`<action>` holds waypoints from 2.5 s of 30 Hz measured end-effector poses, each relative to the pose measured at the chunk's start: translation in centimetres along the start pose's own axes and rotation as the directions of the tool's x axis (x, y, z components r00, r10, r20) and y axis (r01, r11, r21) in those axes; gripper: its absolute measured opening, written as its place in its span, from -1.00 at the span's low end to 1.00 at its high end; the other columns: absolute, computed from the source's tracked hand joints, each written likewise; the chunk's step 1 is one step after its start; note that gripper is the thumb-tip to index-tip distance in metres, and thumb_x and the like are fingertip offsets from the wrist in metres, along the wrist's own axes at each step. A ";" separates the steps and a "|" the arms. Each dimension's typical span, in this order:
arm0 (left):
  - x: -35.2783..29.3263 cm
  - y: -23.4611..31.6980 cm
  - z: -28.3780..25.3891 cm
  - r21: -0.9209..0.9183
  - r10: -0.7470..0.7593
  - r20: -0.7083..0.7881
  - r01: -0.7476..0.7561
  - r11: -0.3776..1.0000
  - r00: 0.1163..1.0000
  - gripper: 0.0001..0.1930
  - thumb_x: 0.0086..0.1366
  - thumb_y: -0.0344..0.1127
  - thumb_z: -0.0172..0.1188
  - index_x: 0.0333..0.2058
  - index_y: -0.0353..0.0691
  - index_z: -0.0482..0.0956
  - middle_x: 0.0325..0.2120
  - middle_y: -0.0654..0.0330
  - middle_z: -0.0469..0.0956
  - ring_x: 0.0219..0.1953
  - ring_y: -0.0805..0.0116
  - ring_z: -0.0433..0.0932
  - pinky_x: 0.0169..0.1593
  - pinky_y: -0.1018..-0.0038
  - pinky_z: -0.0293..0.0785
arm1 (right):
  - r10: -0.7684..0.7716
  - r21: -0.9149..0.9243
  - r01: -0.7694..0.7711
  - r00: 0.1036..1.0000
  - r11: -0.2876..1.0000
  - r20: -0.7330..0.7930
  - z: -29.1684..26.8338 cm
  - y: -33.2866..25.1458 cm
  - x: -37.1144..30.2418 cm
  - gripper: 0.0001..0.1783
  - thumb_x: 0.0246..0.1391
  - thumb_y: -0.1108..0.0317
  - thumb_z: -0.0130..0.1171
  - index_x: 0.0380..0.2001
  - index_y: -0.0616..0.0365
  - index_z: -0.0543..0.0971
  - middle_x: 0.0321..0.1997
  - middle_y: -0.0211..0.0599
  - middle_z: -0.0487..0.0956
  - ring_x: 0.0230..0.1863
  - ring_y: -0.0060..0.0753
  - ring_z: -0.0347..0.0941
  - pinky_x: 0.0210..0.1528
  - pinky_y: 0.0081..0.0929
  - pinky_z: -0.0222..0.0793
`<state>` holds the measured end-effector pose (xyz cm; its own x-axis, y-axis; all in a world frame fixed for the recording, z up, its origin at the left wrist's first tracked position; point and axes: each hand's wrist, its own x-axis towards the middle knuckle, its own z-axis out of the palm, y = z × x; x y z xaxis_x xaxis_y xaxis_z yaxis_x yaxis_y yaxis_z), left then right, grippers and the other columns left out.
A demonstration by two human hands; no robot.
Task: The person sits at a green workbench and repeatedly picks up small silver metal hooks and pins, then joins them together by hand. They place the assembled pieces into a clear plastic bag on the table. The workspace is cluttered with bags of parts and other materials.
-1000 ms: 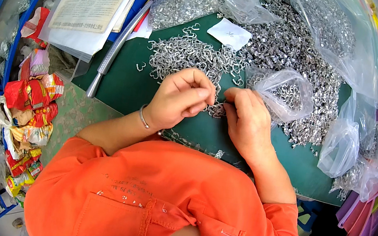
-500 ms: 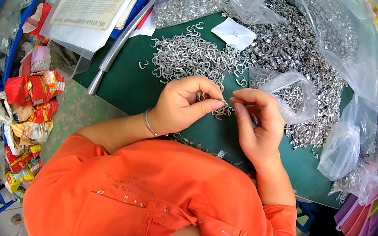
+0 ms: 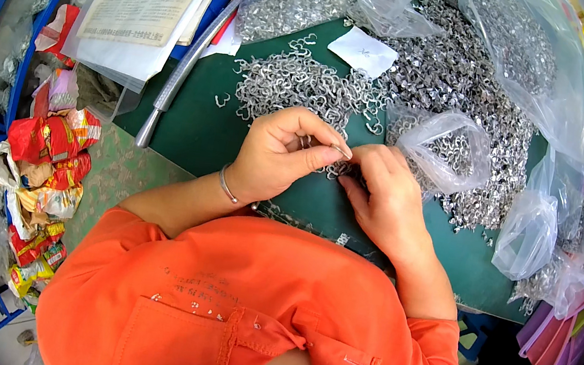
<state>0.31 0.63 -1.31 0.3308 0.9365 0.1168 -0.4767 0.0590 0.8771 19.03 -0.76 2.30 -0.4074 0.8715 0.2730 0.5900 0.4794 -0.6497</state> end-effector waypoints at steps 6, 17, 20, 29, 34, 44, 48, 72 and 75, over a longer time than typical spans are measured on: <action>0.3 1.0 -0.9 -0.382 -0.197 0.067 0.207 0.900 0.978 -0.82 0.17 -0.59 -0.11 -0.24 -0.31 0.37 -0.29 0.00 0.51 -0.61 0.54 0.31 -0.62 0.69 0.17 | 0.068 0.010 -0.067 0.997 0.998 -0.048 -0.5 0.9 -0.5 -0.80 -0.12 0.62 0.18 -0.37 0.16 0.50 -0.37 -0.17 0.52 -0.30 -0.08 0.48 -0.28 -0.25 0.41; 0.1 0.9 -0.5 -0.173 -0.168 0.061 0.177 0.969 0.984 -0.87 0.20 -0.50 -0.03 -0.26 -0.32 0.40 -0.34 0.11 0.43 -0.57 0.60 0.24 -0.55 0.69 0.16 | 0.039 0.035 -0.040 0.999 0.999 0.012 0.1 0.2 -0.2 -0.75 -0.19 0.60 0.26 -0.37 0.16 0.50 -0.41 -0.21 0.52 -0.32 -0.06 0.45 -0.29 -0.24 0.41; 0.1 0.9 -0.5 -0.154 -0.178 0.064 0.186 0.970 0.982 -0.88 0.21 -0.52 -0.04 -0.26 -0.33 0.40 -0.34 0.12 0.43 -0.56 0.61 0.23 -0.54 0.69 0.17 | 0.039 0.063 -0.043 0.998 0.997 0.051 0.4 0.4 -0.2 -0.74 -0.19 0.61 0.25 -0.35 0.16 0.51 -0.41 -0.20 0.52 -0.31 -0.05 0.45 -0.29 -0.24 0.40; -0.1 0.7 -0.5 -0.001 -0.108 0.048 0.109 0.994 0.993 -0.90 0.22 -0.58 0.03 -0.27 -0.34 0.44 -0.37 0.19 0.45 -0.49 0.62 0.34 -0.47 0.70 0.26 | 0.150 0.255 -0.139 0.988 0.957 -0.026 -0.9 1.1 -0.1 -0.84 -0.18 0.67 0.26 -0.47 0.22 0.56 -0.42 -0.27 0.56 -0.41 -0.33 0.51 -0.35 -0.48 0.43; 0.0 -0.2 0.1 0.280 0.010 0.046 -0.023 0.960 0.999 -0.84 0.16 -0.62 0.17 -0.26 -0.33 0.50 -0.38 0.32 0.50 -0.44 0.70 0.40 -0.40 0.72 0.36 | 0.338 0.630 -0.273 0.941 0.727 0.017 -0.7 1.0 -0.6 -0.85 -0.07 0.72 0.21 -0.43 0.25 0.55 -0.37 -0.35 0.57 -0.33 -0.57 0.51 -0.26 -0.66 0.44; 0.2 0.3 0.4 0.493 0.145 0.109 -0.180 0.851 0.983 -0.88 0.10 -0.55 0.31 -0.36 -0.31 0.59 -0.40 0.22 0.54 -0.44 0.57 0.50 -0.43 0.66 0.41 | 0.213 0.797 -0.129 0.977 0.590 0.001 -0.7 1.2 -0.7 -0.83 -0.03 0.78 0.13 -0.38 0.32 0.51 -0.29 -0.21 0.57 -0.24 -0.51 0.52 -0.16 -0.60 0.47; 0.2 0.5 0.4 0.531 0.171 0.121 -0.209 0.821 0.978 -0.89 0.09 -0.55 0.32 -0.38 -0.30 0.60 -0.41 0.22 0.55 -0.44 0.55 0.50 -0.43 0.65 0.41 | 0.229 0.771 -0.157 0.973 0.618 0.015 -0.9 1.0 -0.7 -0.83 -0.04 0.77 0.14 -0.39 0.31 0.51 -0.29 -0.21 0.57 -0.23 -0.49 0.52 -0.16 -0.58 0.48; 0.0 1.0 -0.6 -0.149 -0.227 0.128 0.245 0.958 0.965 -0.89 0.22 -0.49 0.01 -0.25 -0.29 0.39 -0.35 0.07 0.46 -0.56 0.57 0.30 -0.56 0.71 0.18 | 0.019 -0.079 -0.016 0.999 0.997 0.039 -0.3 0.4 -0.4 -0.83 -0.15 0.61 0.15 -0.40 0.19 0.50 -0.39 -0.22 0.47 -0.33 -0.08 0.44 -0.32 -0.24 0.42; 0.0 1.2 -0.4 -0.114 -0.266 0.110 0.278 0.954 0.958 -0.89 0.24 -0.49 0.02 -0.25 -0.30 0.41 -0.36 0.10 0.45 -0.56 0.60 0.27 -0.54 0.72 0.18 | -0.004 -0.103 0.008 0.999 0.995 0.033 0.0 0.6 -0.6 -0.80 -0.17 0.61 0.13 -0.38 0.20 0.51 -0.33 -0.21 0.47 -0.30 -0.08 0.45 -0.31 -0.25 0.43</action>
<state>-0.62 0.83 -0.47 0.5331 0.8432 -0.0698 -0.4560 0.3558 0.8157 19.63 -1.00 1.71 -0.4331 0.8654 0.2520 0.6556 0.4943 -0.5709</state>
